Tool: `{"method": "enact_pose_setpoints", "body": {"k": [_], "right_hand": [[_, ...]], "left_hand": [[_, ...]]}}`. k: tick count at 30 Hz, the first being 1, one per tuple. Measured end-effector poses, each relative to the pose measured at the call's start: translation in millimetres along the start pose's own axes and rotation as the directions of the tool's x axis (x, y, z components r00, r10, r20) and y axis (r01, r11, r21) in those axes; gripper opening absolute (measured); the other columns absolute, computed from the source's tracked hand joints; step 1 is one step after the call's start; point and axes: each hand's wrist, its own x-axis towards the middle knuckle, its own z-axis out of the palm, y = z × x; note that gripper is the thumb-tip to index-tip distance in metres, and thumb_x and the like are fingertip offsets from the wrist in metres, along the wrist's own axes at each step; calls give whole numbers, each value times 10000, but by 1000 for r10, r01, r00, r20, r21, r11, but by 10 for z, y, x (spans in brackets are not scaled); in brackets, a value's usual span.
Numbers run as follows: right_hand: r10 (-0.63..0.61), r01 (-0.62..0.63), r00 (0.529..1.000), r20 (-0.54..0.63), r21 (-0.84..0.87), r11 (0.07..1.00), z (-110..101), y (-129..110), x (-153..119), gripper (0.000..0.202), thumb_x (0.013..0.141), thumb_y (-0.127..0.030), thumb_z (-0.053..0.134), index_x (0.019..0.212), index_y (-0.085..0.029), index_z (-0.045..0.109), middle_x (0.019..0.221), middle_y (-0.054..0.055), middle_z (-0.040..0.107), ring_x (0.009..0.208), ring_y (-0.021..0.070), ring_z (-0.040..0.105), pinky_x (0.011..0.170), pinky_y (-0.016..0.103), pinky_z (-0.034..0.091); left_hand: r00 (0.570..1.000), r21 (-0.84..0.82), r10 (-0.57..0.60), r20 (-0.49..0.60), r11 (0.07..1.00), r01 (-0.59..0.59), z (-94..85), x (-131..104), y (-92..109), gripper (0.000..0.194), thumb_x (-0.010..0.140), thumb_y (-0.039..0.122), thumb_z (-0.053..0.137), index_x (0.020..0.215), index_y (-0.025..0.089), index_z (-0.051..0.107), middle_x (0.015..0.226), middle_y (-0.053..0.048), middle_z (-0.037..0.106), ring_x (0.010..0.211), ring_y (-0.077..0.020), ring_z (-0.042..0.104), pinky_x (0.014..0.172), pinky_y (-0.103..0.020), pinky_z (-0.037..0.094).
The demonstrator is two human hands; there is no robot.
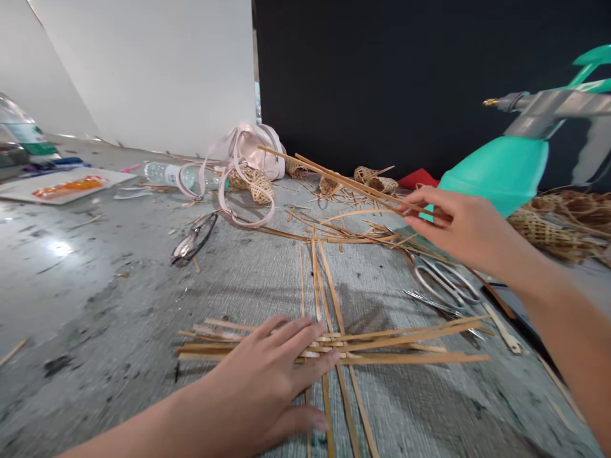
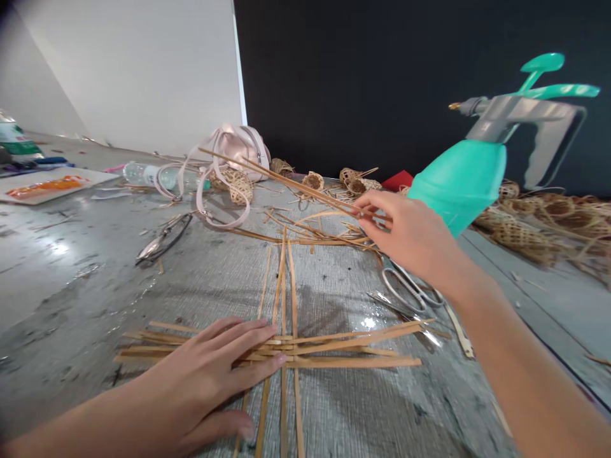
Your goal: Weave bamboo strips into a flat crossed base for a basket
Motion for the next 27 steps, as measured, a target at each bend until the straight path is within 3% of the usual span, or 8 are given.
{"method": "enact_pose_setpoints", "body": {"k": [3,7,10,18,23,27], "right_hand": [[-10,10,1000,-6,-15,1000,11,13,-3,162,774,-335,506,912,-281,571,879,-21,633,607,128,500,548,272,371],[-19,19,1000,-6,-38,999,11,-1,-1,168,767,-344,521,914,-282,572,852,-22,624,540,114,426,504,266,327],[-24,24,1000,0,-46,999,7,-10,1,171,771,-349,519,916,-277,575,856,-19,622,525,109,402,502,264,323],[-12,14,1000,21,-61,998,37,9,6,141,767,-320,536,901,-309,576,819,-57,611,512,100,397,511,251,328],[-3,6,999,42,-76,997,37,-9,-1,142,768,-305,538,902,-304,588,673,-42,549,483,106,372,485,249,296],[4,0,999,50,-80,997,32,-31,-4,146,773,-327,530,901,-297,595,636,-36,523,465,106,354,476,252,284]], "left_hand": [[1000,-33,7,-15,999,-8,23,4,-26,529,853,436,533,1307,182,432,1342,-148,442,1220,-307,420,965,-487,380],[989,-146,-22,-146,989,1,60,18,-61,375,894,276,487,1227,103,498,1270,-99,534,1180,-213,476,1017,-377,352],[979,-163,-30,-200,987,-3,74,22,-57,324,904,227,447,1186,91,531,1240,-92,560,1153,-207,501,1012,-366,363],[990,-139,-20,-139,990,1,55,4,-52,327,912,240,423,1201,118,517,1272,-86,532,1178,-221,479,1007,-418,363],[993,-136,-16,-116,991,0,16,7,-39,299,912,242,423,1172,148,537,1288,-69,521,1201,-224,454,1007,-428,359],[990,-116,-12,-140,993,-5,24,2,-43,304,917,241,414,1188,161,525,1302,-63,506,1200,-227,456,1006,-431,360]]}}
